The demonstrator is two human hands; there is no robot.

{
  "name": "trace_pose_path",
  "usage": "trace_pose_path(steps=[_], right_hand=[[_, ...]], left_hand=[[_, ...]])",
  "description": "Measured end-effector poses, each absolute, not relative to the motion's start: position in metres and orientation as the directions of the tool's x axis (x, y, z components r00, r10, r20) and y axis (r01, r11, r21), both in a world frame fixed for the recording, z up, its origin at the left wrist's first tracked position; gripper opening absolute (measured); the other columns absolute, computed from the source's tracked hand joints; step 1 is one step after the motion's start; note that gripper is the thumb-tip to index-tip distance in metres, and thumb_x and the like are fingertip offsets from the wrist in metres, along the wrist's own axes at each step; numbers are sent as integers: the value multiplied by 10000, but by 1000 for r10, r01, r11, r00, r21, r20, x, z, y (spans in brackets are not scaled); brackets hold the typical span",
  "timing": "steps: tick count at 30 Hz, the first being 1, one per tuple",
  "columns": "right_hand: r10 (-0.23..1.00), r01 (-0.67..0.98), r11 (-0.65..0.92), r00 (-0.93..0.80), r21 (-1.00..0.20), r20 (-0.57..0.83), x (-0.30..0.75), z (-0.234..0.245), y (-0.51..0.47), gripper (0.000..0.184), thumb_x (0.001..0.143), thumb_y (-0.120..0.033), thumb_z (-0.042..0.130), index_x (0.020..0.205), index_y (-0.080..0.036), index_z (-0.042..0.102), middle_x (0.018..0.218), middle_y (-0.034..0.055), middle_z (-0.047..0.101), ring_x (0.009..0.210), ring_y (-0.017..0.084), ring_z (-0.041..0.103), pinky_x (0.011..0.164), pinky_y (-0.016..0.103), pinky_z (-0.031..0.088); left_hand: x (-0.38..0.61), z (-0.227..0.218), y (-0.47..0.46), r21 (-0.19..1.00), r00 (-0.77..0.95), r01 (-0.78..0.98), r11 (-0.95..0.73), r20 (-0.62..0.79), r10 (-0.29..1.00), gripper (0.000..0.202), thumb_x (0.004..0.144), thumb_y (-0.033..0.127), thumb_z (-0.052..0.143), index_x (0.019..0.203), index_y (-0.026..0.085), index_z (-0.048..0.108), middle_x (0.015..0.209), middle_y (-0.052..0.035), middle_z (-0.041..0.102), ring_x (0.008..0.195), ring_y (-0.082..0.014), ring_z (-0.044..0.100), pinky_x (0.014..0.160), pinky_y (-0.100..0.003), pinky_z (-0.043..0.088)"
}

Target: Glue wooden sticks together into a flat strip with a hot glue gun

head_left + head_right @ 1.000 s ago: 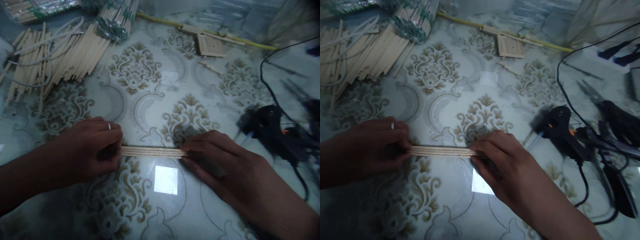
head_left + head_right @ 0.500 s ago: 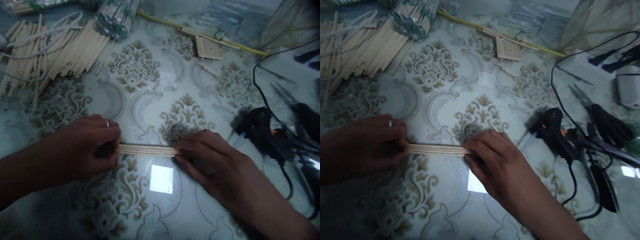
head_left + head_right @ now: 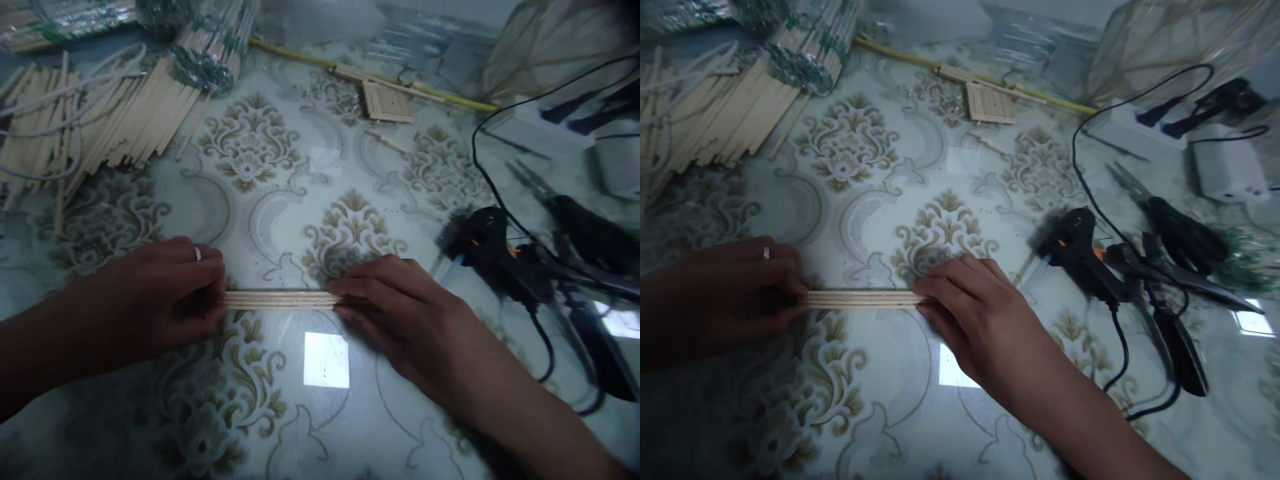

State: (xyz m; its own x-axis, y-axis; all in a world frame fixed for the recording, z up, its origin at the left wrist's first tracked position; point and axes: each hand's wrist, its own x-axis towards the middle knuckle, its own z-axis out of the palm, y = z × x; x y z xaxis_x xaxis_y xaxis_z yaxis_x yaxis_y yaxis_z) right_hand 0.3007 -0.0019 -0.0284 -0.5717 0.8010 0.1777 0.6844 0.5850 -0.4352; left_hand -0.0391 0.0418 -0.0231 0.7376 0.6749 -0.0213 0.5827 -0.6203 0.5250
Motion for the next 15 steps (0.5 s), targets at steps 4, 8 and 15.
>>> trace_pose_path(steps=[4,8,15], right_hand=[[799,685,591,-572,-426,188,301,-30,-2,132,1089,-114,660,1170,-176,744,1089,93,810,955,262,768,886,454,630],[790,674,602,-581,-429,196,302,-31,-1,137,1090,-110,657,1174,-183,737,1095,90,803,959,261,768,885,457,630],[784,677,611,-587,-410,201,305,-32,-3,134,1103,-137,658,1202,-195,727,1107,83,803,961,255,764,892,451,618]], left_hand=[[-37,-22,39,489,732,611,-623,-47,680,180,1046,148,588,895,211,664,836,43,645,786,-145,602,786,-285,421],[-33,-24,35,484,738,590,-647,2,674,205,1088,131,553,929,209,657,857,30,643,810,-161,595,805,-308,419],[-29,-33,37,441,767,506,-741,163,620,196,1120,231,591,943,217,674,1009,-6,689,878,-179,668,814,-319,496]])
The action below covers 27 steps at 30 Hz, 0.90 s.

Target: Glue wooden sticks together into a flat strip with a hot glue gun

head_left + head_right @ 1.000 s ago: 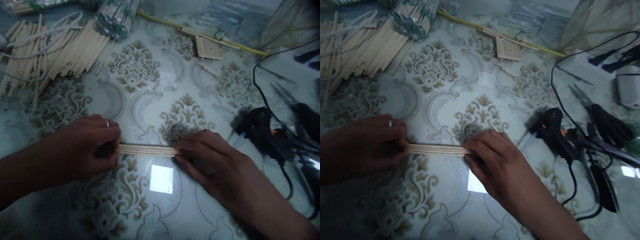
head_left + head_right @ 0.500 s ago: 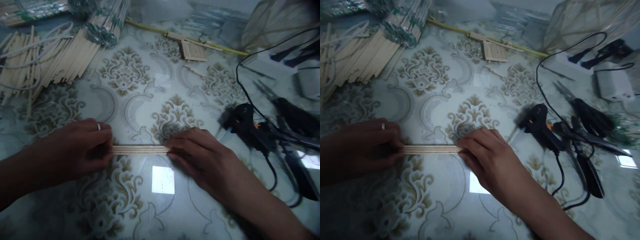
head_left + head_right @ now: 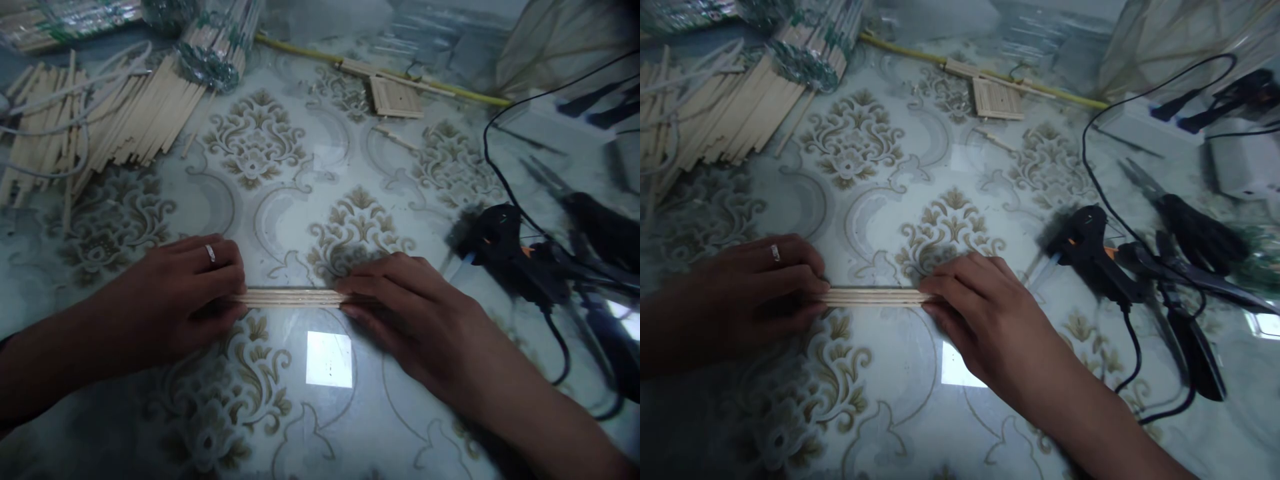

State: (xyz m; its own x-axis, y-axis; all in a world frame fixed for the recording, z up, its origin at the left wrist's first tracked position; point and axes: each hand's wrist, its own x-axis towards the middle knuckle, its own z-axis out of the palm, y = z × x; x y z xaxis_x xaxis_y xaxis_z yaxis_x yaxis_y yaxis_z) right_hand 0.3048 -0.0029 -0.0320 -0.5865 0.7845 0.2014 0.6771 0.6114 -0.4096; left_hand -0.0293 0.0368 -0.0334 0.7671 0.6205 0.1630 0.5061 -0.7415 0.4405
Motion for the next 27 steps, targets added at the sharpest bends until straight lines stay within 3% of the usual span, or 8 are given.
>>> trace_pose_path(steps=[2,5,7,17,24,27], right_hand=[[780,672,618,-591,-409,206,304,-31,-3,133,1109,-134,645,1200,-193,722,1098,81,800,957,251,762,887,445,615],[780,673,617,-591,-408,206,303,-32,-2,131,1112,-133,640,1194,-196,720,1103,79,796,958,247,758,885,440,612],[781,676,616,-590,-405,204,303,-33,-2,133,1114,-140,641,1203,-200,720,1108,79,794,957,246,754,883,438,608],[783,669,612,-585,-421,209,305,-33,-1,131,1109,-140,647,1187,-191,739,1096,90,790,966,253,748,878,441,602],[733,590,664,-635,-460,244,302,-34,-3,314,1072,-16,621,1272,-203,773,1150,93,773,1031,244,709,908,431,574],[728,585,669,-641,-459,243,303,-35,-5,315,1090,-47,620,1302,-210,785,1159,94,778,1045,246,716,913,434,577]], left_hand=[[-27,-35,36,447,776,479,-756,186,602,123,1109,181,602,1075,227,711,1046,-1,711,922,-176,691,826,-307,512],[-25,-38,34,409,802,436,-802,227,552,347,1084,92,576,1340,283,710,1074,13,711,916,-160,673,795,-299,501],[-24,-40,32,363,813,438,-822,230,535,466,1063,35,555,1403,322,696,1051,21,670,891,-152,624,796,-308,485],[-22,-39,30,398,820,427,-812,208,533,451,1048,2,552,1328,320,707,1034,6,596,868,-177,554,724,-340,417],[-22,-37,30,390,823,412,-823,228,520,417,1071,34,583,1358,310,705,1087,1,651,894,-181,602,718,-331,452],[-21,-36,30,396,825,409,-822,226,519,430,1070,27,554,1355,316,698,1096,1,691,903,-188,634,731,-330,483]])
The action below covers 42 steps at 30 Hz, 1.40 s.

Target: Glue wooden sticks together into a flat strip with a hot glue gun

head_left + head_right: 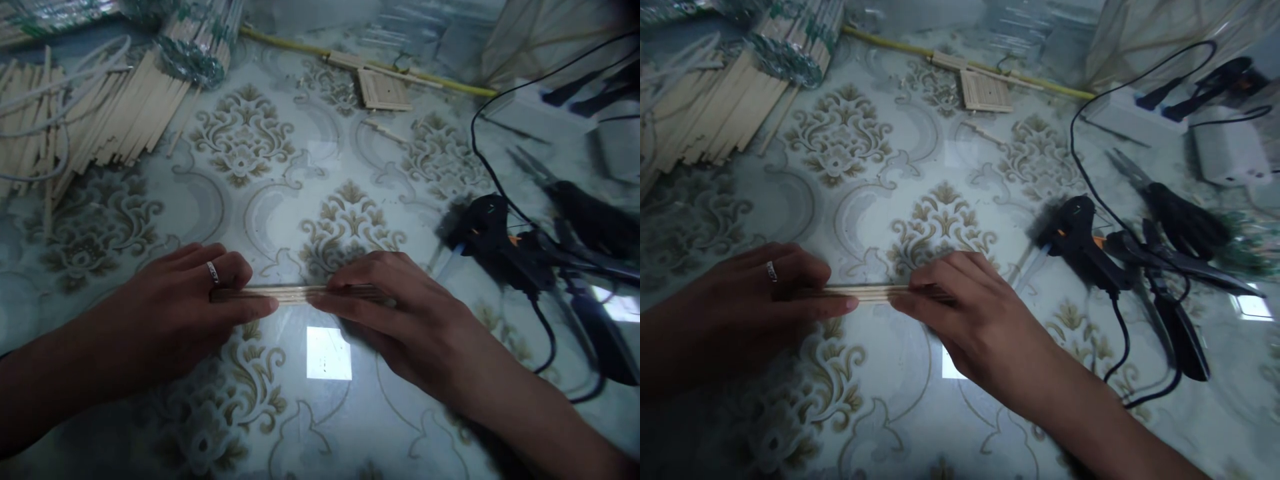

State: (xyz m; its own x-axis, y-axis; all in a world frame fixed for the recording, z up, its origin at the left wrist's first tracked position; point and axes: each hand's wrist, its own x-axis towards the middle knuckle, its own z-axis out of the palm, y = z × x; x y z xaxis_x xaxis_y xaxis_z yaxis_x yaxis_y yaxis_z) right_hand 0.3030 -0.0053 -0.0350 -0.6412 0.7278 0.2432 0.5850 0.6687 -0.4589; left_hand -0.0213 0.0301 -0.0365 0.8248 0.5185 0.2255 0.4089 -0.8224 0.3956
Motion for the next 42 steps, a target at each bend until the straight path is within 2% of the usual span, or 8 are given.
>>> trace_pose_path(steps=[3,7,12,16,24,30,37,42], right_hand=[[720,576,676,-650,-460,244,304,-34,-6,273,1100,-108,639,1306,-211,786,1170,95,789,1073,254,735,925,434,598],[718,592,680,-658,-433,227,301,-28,-5,252,1095,-116,641,1284,-197,788,1191,105,811,1113,271,754,968,452,612],[715,613,687,-666,-391,212,297,-25,-7,238,1095,-111,652,1275,-170,796,1249,123,820,1147,306,725,976,509,610],[727,649,680,-659,-342,194,296,-22,-13,255,1077,-84,663,1283,-167,788,1288,134,815,1216,347,685,1016,560,599],[679,599,731,-685,-328,263,300,-22,-11,237,1121,-125,619,1300,-148,772,1360,128,799,1282,308,667,1163,548,554],[719,649,695,-621,-309,311,306,-12,-13,305,1104,-102,571,1335,-215,734,1370,145,759,1301,319,666,1127,533,575],[696,626,717,-659,-306,285,305,-18,-9,252,1112,-91,560,1191,-164,788,1037,97,749,983,267,643,882,471,568],[710,628,701,-660,-337,246,301,-19,-10,248,1091,-77,587,1127,-148,822,994,96,755,930,267,638,838,462,534]], left_hand=[[-20,-33,28,411,821,423,-807,203,534,452,1060,0,550,1361,305,695,1230,-9,746,1008,-206,689,831,-347,556],[-18,-28,23,388,831,413,-824,211,515,476,1045,-84,517,1375,226,664,1374,-12,787,1196,-230,688,978,-387,584],[-16,-26,20,335,859,395,-855,194,473,408,1079,-25,533,1414,180,647,1421,-23,807,1226,-245,697,975,-432,560],[-14,-27,22,325,857,384,-864,224,465,322,1123,49,504,1384,176,642,1355,-33,833,1168,-244,723,918,-420,567],[-15,-29,20,333,837,407,-850,236,493,351,1111,45,516,1380,226,652,1336,-6,838,1212,-233,716,940,-391,565],[-12,-29,20,338,832,427,-839,218,511,353,1098,49,520,1366,241,647,1341,4,840,1197,-254,724,950,-410,576],[-14,-32,17,356,820,434,-828,223,526,367,1085,61,549,1372,254,672,1341,10,839,1216,-245,729,970,-399,583],[-14,-32,20,376,829,403,-834,236,507,349,1081,66,573,1374,224,677,1353,-6,828,1211,-242,708,990,-389,585]])
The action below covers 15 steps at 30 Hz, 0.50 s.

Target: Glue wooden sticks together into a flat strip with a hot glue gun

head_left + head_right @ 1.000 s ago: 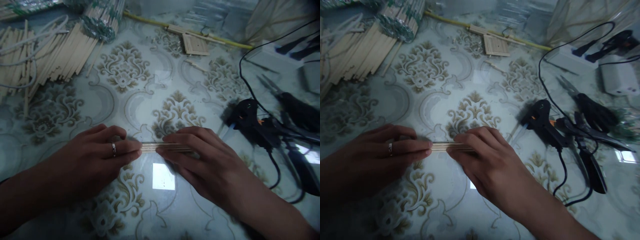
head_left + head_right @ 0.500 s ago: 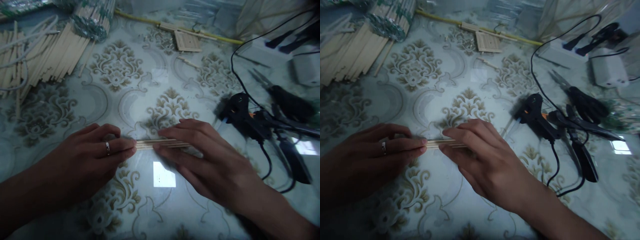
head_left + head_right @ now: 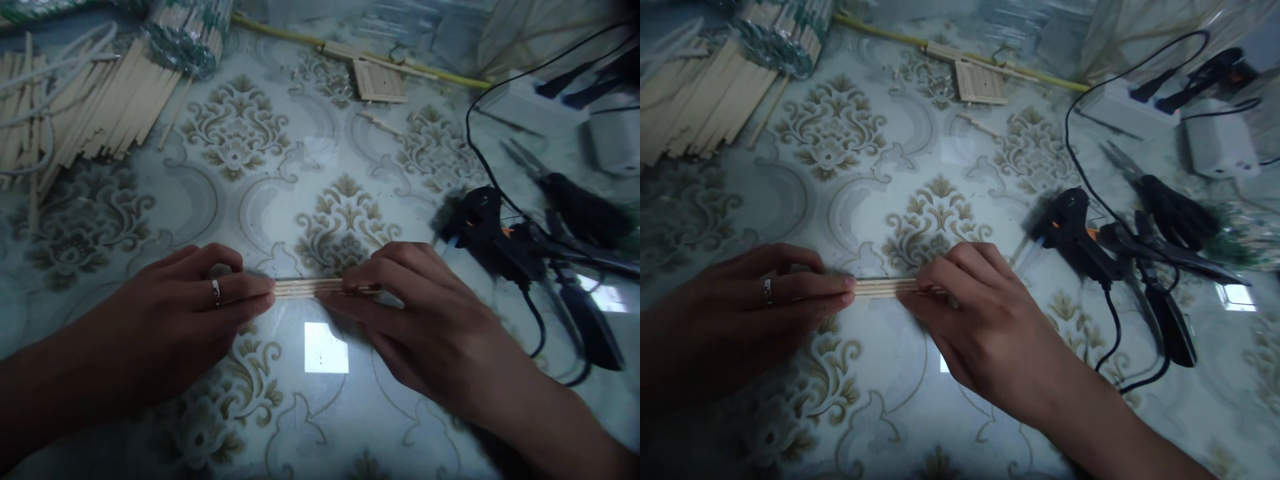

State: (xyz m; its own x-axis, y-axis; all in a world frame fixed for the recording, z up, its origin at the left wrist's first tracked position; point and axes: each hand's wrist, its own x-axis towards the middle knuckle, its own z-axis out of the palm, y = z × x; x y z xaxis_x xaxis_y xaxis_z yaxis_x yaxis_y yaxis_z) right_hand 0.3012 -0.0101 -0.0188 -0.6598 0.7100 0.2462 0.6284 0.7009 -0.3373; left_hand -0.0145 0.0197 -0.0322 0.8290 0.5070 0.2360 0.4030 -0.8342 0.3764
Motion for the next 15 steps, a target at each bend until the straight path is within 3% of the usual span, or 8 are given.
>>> trace_pose_path(steps=[9,15], right_hand=[[772,702,630,-612,-334,171,301,-15,-13,300,1082,-72,567,1102,-227,823,1029,84,757,937,277,621,832,456,477],[754,696,651,-641,-305,147,298,-10,-18,258,1067,-63,598,1098,-182,826,998,86,768,904,274,611,825,447,472]], left_hand=[[-14,-35,22,397,826,397,-828,239,511,354,1080,63,574,1372,229,686,1345,-7,832,1216,-251,710,1006,-414,609],[-15,-36,22,399,821,387,-831,261,507,350,1064,57,613,1358,221,709,1364,-2,830,1243,-254,683,1021,-400,606]])
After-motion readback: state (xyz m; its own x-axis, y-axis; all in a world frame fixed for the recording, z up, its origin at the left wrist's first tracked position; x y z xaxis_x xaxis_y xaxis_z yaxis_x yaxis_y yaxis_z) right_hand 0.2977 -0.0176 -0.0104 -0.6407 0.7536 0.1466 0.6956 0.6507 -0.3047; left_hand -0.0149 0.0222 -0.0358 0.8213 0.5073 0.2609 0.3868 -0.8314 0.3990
